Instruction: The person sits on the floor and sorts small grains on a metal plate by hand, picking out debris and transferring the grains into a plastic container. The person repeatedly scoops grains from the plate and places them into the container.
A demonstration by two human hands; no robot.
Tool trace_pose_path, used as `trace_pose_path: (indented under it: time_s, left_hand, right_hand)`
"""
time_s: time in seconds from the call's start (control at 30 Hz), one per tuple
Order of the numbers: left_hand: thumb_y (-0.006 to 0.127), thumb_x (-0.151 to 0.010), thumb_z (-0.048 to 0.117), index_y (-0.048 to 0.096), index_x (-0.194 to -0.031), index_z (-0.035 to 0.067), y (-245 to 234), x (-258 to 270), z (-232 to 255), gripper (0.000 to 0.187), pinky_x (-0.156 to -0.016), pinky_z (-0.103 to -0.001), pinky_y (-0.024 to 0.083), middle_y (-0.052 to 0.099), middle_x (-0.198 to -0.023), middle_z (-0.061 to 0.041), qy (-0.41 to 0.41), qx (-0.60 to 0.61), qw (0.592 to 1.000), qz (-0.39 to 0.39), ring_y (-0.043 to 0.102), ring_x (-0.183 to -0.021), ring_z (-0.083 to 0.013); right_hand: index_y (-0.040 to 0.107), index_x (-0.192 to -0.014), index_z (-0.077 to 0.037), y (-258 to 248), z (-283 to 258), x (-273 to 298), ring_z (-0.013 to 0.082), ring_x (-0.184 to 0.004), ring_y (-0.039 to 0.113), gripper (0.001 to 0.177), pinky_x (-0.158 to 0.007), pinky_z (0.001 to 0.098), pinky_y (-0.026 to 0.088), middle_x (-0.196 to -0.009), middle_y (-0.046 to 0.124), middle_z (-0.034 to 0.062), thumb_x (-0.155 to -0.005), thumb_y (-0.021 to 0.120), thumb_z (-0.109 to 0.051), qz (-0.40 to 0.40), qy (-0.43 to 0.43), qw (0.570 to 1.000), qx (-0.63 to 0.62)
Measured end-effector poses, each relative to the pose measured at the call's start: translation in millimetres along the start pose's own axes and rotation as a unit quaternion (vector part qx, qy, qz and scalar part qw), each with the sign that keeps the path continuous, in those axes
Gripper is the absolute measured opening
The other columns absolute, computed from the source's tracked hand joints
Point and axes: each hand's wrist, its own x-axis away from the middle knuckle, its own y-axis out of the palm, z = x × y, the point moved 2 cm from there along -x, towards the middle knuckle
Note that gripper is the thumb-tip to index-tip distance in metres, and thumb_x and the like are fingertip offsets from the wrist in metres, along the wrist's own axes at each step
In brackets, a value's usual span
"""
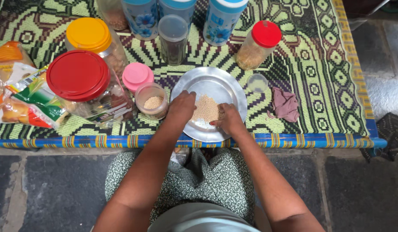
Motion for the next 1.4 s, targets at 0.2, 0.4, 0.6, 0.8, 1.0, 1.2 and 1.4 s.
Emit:
trace_pose_path:
  time_s: [0.2,0.4,0.6,0.8,1.0,1.2,1.4]
  left_hand:
    - [0.072,-0.087,0.005,0.059,-0.121,0.003,12.1,7.5,29.4,0.037,-0.078,-0.049,0.059,0.065,-0.114,-0.022,-0.075,-0.019,0.997,-0.021,0.069,-0.103,-0.0398]
    - [0.075,-0.089,0.011,0.059,-0.122,0.003,3.1,10.3,36.2,0.037,-0.084,-0.046,0.059,0.065,-0.116,-0.022,-0.055,-0.009,0.998,0.008,0.07,-0.104,-0.0383]
    - [0.078,-0.084,0.014,0.054,-0.128,0.004,-12.6,20.2,54.7,0.051,-0.085,-0.044,0.059,0.058,-0.124,-0.023,-0.069,-0.022,0.995,-0.062,0.065,-0.113,-0.0377]
    - [0.059,-0.096,0.005,0.058,-0.126,0.005,-8.1,22.4,70.0,0.03,-0.09,-0.045,0.057,0.058,-0.127,-0.021,-0.065,-0.007,0.995,-0.078,0.065,-0.116,-0.0378]
    - [0.054,-0.097,0.005,0.063,-0.121,0.007,12.1,9.0,60.9,0.026,-0.091,-0.047,0.055,0.065,-0.118,-0.023,-0.035,0.028,0.998,-0.034,0.067,-0.111,-0.0388]
    - [0.066,-0.089,0.004,0.069,-0.11,0.008,27.0,-14.8,46.2,0.021,-0.091,-0.049,0.054,0.071,-0.115,-0.016,-0.082,0.117,0.99,-0.019,0.067,-0.111,-0.0381]
    - [0.074,-0.089,0.016,0.071,-0.104,0.012,19.3,-21.5,52.3,0.016,-0.095,-0.045,0.054,0.072,-0.115,-0.015,-0.166,0.152,0.969,-0.104,0.069,-0.112,-0.0339]
  right_hand:
    - [0.062,-0.125,-0.001,2.5,3.1,-5.9,0.0319,-0.108,0.067,0.075,-0.094,0.0377,0.056,-0.118,0.063,0.0183,-0.062,0.098,-0.019,0.004,-0.001,1.0,-0.008]
    - [0.062,-0.125,0.0,3.3,10.6,-6.0,0.0286,-0.103,0.068,0.07,-0.091,0.0357,0.058,-0.117,0.063,0.0164,-0.066,0.096,-0.017,0.003,-0.003,0.998,-0.055]
    - [0.062,-0.123,0.0,3.9,6.2,-3.7,0.0279,-0.102,0.067,0.069,-0.09,0.0354,0.058,-0.114,0.063,0.016,-0.065,0.096,-0.017,0.007,-0.01,0.997,-0.07]
    - [0.063,-0.117,-0.001,0.4,-14.5,-6.5,0.0351,-0.104,0.063,0.057,-0.091,0.0404,0.052,-0.112,0.063,0.0187,-0.07,0.093,-0.016,0.006,-0.019,0.999,0.031]
    - [0.071,-0.113,-0.003,10.3,-19.2,-11.9,0.0342,-0.091,0.074,0.027,-0.082,0.0423,0.058,-0.099,0.074,0.0207,-0.087,0.066,0.003,0.017,-0.016,0.998,-0.051]
    - [0.073,-0.095,-0.002,16.2,3.8,-31.0,0.0267,-0.088,0.075,0.016,-0.08,0.0367,0.058,-0.095,0.077,0.0159,-0.08,0.078,0.001,0.035,-0.006,0.997,-0.072]
    - [0.072,-0.087,0.0,6.7,6.5,-32.3,0.0157,-0.083,0.075,0.013,-0.079,0.0308,0.061,-0.09,0.079,0.0092,-0.079,0.082,0.001,-0.017,0.006,0.995,-0.099]
